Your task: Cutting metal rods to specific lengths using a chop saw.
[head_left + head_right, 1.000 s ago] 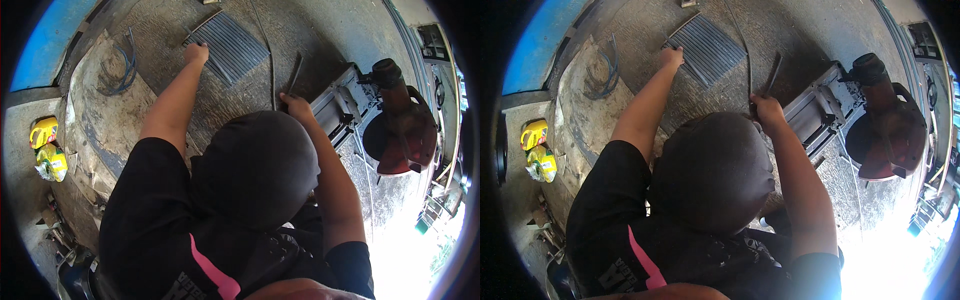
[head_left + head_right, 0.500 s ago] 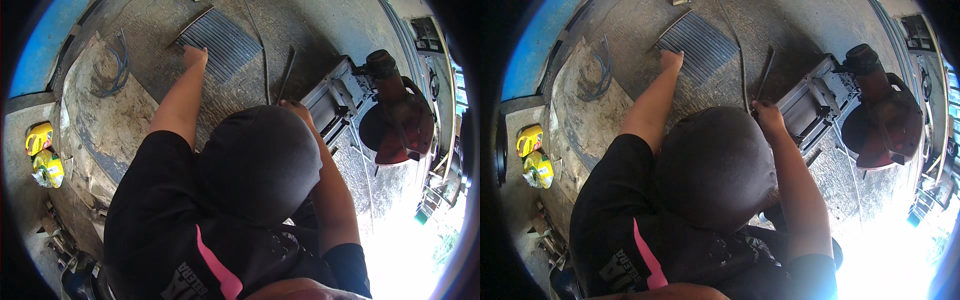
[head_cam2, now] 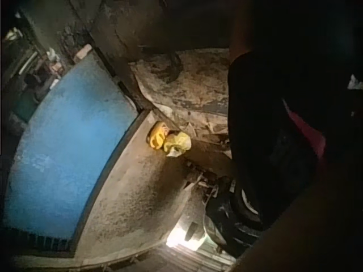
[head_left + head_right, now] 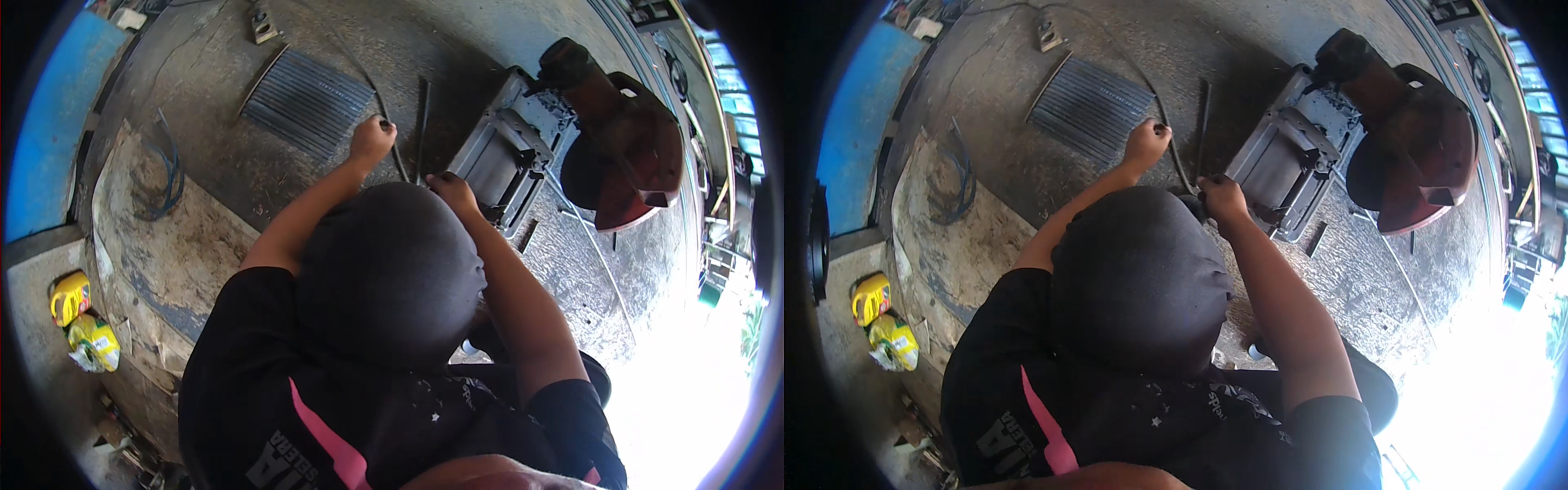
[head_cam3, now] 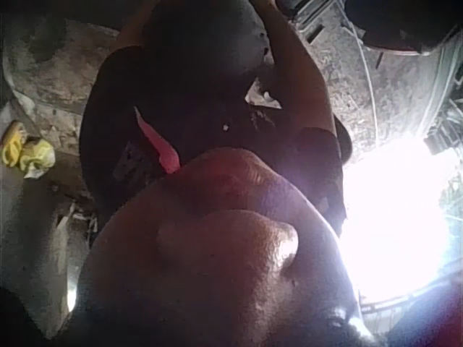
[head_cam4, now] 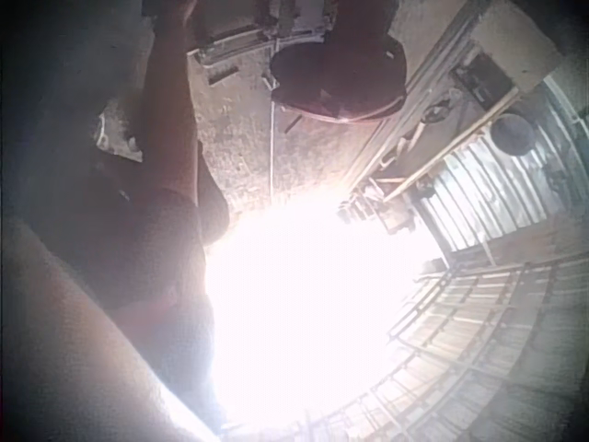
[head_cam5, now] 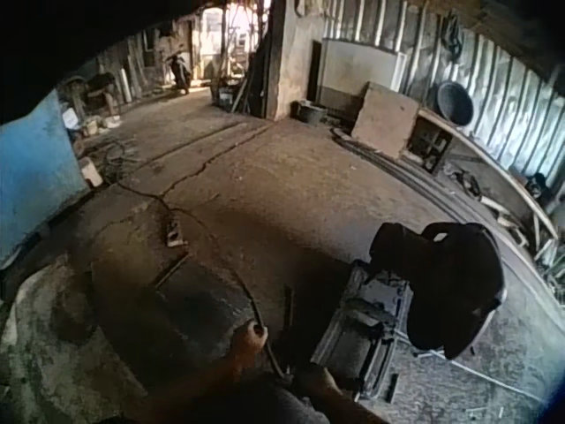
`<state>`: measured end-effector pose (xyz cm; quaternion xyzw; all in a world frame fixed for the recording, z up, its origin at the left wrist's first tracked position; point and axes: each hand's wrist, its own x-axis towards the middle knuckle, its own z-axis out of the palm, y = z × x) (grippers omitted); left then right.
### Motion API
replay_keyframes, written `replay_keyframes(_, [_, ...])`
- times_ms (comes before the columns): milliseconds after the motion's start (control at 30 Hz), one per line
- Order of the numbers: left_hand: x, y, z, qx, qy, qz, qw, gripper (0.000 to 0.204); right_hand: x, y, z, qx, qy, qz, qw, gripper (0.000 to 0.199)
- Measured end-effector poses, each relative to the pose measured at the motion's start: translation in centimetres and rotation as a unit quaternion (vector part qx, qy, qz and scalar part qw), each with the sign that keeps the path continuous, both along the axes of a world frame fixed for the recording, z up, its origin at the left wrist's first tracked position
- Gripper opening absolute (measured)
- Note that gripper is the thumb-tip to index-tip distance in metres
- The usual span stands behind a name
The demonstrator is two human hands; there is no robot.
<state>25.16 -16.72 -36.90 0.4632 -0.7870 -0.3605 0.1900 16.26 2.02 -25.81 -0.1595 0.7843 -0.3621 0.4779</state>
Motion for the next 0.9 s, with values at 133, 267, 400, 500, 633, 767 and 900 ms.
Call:
replay_keyframes(133, [-4.8, 0.8, -0.7, 0.023, -0.003, -0.073, 0.997, 0.032, -0.2, -0.6, 1.2, 0.02, 0.044, -0.018, 0.999, 0.03])
replay_keyframes(267, [-8.8, 0.7, -2.0, 0.044, -0.137, -0.077, 0.987, 0.048, -1.5, -1.1, 0.9, 0.033, 0.048, -0.03, 0.998, 0.029])
replay_keyframes(400, [-10.0, 0.7, -2.7, 0.052, -0.204, -0.121, 0.97, 0.048, -3.0, -1.6, 0.1, 0.043, 0.056, -0.024, 0.997, 0.029])
replay_keyframes(500, [-10.6, 0.7, -2.6, 0.05, -0.236, -0.134, 0.961, 0.043, -3.5, -1.2, -1.0, 0.034, 0.044, -0.033, 0.998, 0.028])
replay_keyframes(633, [-11.1, -0.1, -1.7, 0.066, -0.253, -0.096, 0.96, 0.036, -3.7, -0.5, -2.7, 0.03, 0.039, -0.018, 0.999, 0.028])
replay_keyframes(767, [-9.4, -1.7, 0.6, 0.063, -0.133, -0.014, 0.989, 0.032, -3.3, 0.0, -2.9, -0.012, -0.015, -0.024, 1.0, 0.031])
replay_keyframes(900, [-7.4, -1.0, 4.7, 0.197, 0.196, 0.076, 0.958, 0.022, -2.7, -1.0, -1.2, -0.018, -0.081, -0.123, 0.989, 0.037])
